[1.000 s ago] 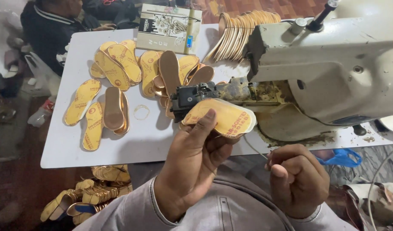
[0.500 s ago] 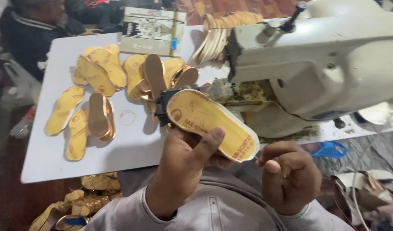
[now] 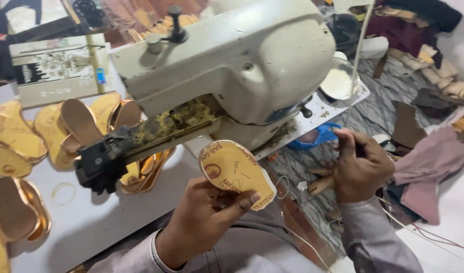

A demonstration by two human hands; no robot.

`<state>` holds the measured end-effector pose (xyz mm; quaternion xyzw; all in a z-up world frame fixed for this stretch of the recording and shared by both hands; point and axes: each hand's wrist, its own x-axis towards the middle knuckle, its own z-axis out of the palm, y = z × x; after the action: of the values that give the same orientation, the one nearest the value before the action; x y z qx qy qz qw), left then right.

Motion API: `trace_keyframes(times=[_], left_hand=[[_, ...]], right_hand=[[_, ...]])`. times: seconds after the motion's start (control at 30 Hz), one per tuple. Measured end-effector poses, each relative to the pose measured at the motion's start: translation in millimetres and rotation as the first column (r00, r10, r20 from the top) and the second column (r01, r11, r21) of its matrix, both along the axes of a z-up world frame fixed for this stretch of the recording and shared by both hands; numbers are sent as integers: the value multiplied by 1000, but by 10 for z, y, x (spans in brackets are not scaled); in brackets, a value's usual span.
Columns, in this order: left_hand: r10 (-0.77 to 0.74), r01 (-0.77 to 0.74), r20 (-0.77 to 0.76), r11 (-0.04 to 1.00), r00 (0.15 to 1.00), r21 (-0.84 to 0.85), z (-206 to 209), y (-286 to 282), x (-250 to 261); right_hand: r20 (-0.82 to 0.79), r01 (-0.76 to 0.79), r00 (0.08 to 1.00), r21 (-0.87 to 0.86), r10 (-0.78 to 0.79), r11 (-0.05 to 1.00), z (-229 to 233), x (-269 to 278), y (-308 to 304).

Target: Stitching shoe insoles using an industrial sewing machine at a steady but slightly slowed pace.

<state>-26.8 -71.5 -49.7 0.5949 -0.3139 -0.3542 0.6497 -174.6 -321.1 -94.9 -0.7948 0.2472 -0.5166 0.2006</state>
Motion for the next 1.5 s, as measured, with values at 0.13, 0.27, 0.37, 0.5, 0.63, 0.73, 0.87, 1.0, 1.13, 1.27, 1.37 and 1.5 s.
trace_keyframes(times=[0.13,0.27,0.37,0.5,0.63,0.73,0.87,1.0,1.13,1.27,1.37,1.5], left_hand=[[-69,67,57,997,996,31,-40,-173,-17],[-107,99,83,991,991,91,-95,-286,-39],[-103,92,238,994,966,59,-83,-370,-34],[-178,133,260,975,949,181,-96,-583,-15],[-162,155,368,987,915,49,-186,-907,-92],[-233,215,407,972,883,92,111,-1170,-109],[-244,221,418,970,875,102,63,-1348,-136],[-299,219,420,949,857,229,-4,-1349,-131],[-261,219,373,964,891,151,-126,-1281,-32],[-236,206,327,971,915,125,-211,-1176,-1],[-255,172,388,957,886,236,-137,-1099,3],[-241,185,356,966,903,182,-79,-1007,13]], right_hand=[[-171,305,944,124,-282,944,-555,-358,-844],[-327,536,805,45,-494,843,-1080,-638,-1380],[-467,527,754,9,-462,850,-1262,-658,-1522],[-577,427,764,117,-289,897,-949,-423,-1321],[-600,304,783,136,-166,943,-936,-218,-1409],[-726,396,662,129,-185,909,-571,87,-1178],[-817,406,540,44,-200,913,-397,308,-1279],[-873,476,457,77,-172,876,-439,432,-1570],[-888,466,432,68,-159,882,-511,546,-1802],[-922,446,355,24,-152,895,-604,582,-1953],[-914,435,392,88,-101,896,-555,564,-1988],[-786,388,589,73,-186,919,-636,430,-2036]])
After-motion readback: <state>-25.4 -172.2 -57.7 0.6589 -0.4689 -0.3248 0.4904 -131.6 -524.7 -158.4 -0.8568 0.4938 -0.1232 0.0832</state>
